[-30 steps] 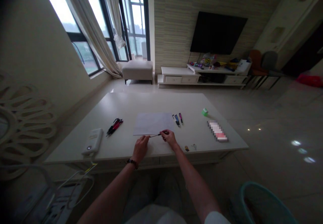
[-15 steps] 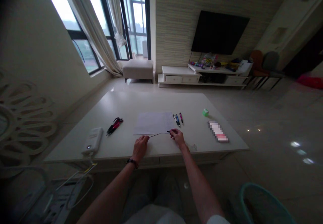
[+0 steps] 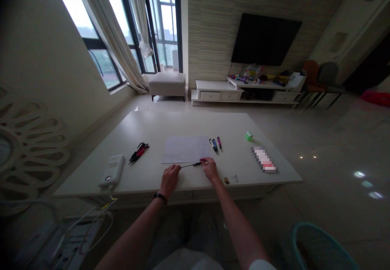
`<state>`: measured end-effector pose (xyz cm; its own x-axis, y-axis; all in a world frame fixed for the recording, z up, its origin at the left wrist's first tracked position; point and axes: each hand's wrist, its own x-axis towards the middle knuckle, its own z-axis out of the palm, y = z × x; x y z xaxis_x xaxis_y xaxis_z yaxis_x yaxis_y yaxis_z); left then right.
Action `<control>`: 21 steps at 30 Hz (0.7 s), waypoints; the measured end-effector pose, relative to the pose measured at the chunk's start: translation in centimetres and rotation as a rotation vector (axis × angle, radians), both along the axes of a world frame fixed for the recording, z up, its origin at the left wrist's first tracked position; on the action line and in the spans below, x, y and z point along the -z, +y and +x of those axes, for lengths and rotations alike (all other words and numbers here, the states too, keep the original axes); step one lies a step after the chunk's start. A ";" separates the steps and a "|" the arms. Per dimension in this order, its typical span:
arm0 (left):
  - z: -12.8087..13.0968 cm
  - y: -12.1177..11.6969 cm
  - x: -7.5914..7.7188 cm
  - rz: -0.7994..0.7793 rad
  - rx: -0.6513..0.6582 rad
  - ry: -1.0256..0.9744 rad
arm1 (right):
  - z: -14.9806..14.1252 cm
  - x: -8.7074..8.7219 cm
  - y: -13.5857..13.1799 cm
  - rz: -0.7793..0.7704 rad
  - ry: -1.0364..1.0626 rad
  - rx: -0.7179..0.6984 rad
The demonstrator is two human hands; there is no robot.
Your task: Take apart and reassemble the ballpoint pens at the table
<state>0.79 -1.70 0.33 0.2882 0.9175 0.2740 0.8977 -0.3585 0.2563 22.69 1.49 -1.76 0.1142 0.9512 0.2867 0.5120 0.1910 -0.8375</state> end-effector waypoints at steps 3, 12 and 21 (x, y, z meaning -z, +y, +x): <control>0.0 0.0 0.0 0.006 0.041 0.015 | -0.4 -0.6 -1.4 0.030 -0.005 -0.050; 0.0 -0.1 0.1 0.009 0.062 0.049 | -0.5 -0.2 -2.3 0.035 -0.150 -0.108; 0.0 0.1 0.2 -0.010 -0.016 0.018 | 0.0 0.4 -1.3 0.132 -0.352 -0.111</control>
